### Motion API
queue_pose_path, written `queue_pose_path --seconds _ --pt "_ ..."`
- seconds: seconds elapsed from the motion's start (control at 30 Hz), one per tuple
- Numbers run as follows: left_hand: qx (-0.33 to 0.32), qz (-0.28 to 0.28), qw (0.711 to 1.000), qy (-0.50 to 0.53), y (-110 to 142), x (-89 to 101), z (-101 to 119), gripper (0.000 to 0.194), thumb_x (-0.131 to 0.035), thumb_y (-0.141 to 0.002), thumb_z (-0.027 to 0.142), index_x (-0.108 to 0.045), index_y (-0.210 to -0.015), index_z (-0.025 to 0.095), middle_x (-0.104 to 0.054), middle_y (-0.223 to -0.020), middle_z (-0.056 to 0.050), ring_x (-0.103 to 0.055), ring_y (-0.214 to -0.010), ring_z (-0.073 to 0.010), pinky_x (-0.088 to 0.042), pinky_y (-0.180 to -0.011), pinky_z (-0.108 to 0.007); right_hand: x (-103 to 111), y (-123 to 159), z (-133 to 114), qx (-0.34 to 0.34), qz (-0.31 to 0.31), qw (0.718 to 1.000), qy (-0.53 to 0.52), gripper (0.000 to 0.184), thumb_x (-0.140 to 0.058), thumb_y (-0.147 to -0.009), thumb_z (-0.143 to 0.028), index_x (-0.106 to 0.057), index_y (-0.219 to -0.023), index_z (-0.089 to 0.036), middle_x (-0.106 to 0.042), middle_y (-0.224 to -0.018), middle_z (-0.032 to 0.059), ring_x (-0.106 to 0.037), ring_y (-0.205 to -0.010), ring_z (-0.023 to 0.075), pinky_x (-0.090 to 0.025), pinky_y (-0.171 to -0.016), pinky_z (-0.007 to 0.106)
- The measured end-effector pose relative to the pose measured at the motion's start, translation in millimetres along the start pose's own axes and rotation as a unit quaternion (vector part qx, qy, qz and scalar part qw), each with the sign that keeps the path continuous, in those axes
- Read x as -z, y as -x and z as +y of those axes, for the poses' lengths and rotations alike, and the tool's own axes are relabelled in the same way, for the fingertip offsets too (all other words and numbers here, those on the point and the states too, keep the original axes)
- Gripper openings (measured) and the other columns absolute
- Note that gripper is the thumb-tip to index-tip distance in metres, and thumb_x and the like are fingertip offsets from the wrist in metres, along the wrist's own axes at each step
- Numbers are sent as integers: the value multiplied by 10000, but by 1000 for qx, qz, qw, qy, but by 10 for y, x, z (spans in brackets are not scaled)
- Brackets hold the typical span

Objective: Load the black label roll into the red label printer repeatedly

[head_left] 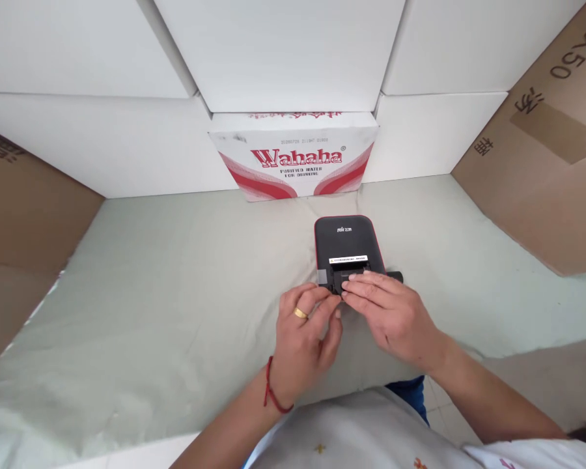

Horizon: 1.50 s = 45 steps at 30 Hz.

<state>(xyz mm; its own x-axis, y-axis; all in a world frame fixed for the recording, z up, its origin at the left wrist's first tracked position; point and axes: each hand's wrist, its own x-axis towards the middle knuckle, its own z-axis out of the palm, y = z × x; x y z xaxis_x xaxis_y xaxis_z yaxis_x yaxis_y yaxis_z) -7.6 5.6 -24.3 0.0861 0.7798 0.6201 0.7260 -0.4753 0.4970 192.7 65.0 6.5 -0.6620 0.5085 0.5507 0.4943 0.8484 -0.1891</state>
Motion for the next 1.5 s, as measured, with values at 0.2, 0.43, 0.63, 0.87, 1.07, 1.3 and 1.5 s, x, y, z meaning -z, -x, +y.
queue_pose_path --seconds 0.2,0.43,0.63,0.87,1.07,1.3,1.5 --pt "295 -2 924 244 -212 -105 -466 424 -715 -933 306 -604 -1341 304 -621 -1447 -75 -576 -1395 -266 -504 -1125 -461 -60 165 -66 -15 2 999 -48 445 -506 -987 35 -762 -1313 -127 -802 -1322 119 -719 -1303 215 -609 -1149 406" --pt "309 -90 793 518 -298 -479 -896 899 -804 -825 481 -368 -1603 369 -280 -1809 -60 -255 -1685 -302 -256 -1367 -522 -56 202 -84 -30 -6 997 -64 487 -490 -1007 6 -714 -1403 -167 -780 -1374 114 -694 -1353 224 -596 -1170 448" --pt "269 -98 797 532 -247 -546 -900 1096 -828 -834 610 -164 -1687 430 -183 -1840 -67 -213 -1701 -311 -315 -1348 -530 -40 177 -82 -26 -4 997 -75 442 -514 -998 17 -724 -1351 -146 -791 -1343 127 -718 -1311 234 -615 -1141 454" --pt "236 -84 800 545 -223 -633 -954 900 -791 -889 591 -318 -1614 345 -283 -1800 -116 -290 -1670 -306 -275 -1364 -530 112 -29 39 -69 -24 991 -116 363 -510 -1048 -66 -730 -1304 -198 -814 -1271 90 -764 -1184 203 -644 -1026 378" --pt "233 -66 780 576 -205 -720 -1004 845 -846 -850 523 -396 -1541 340 -388 -1743 -103 -337 -1646 -300 -261 -1369 -520 103 -703 350 -219 -218 950 53 312 -509 -1090 -275 -773 -1245 -220 -811 -1266 90 -781 -1087 264 -606 -902 389" --pt "233 -69 779 577 -196 -745 -1022 885 -861 -828 541 -393 -1550 335 -370 -1750 -95 -287 -1665 -308 -219 -1381 -514 -249 -1183 440 -232 -415 860 184 213 -643 -952 -185 -803 -1089 -152 -816 -1125 197 -776 -1061 367 -562 -780 403" --pt "244 -65 760 599 -225 -739 -1001 883 -884 -799 528 -413 -1518 324 -408 -1715 -104 -338 -1634 -331 -278 -1352 -540 -235 -1099 425 -254 -397 862 189 275 -662 -947 -238 -765 -1195 -176 -791 -1228 189 -767 -1064 354 -567 -775 403"
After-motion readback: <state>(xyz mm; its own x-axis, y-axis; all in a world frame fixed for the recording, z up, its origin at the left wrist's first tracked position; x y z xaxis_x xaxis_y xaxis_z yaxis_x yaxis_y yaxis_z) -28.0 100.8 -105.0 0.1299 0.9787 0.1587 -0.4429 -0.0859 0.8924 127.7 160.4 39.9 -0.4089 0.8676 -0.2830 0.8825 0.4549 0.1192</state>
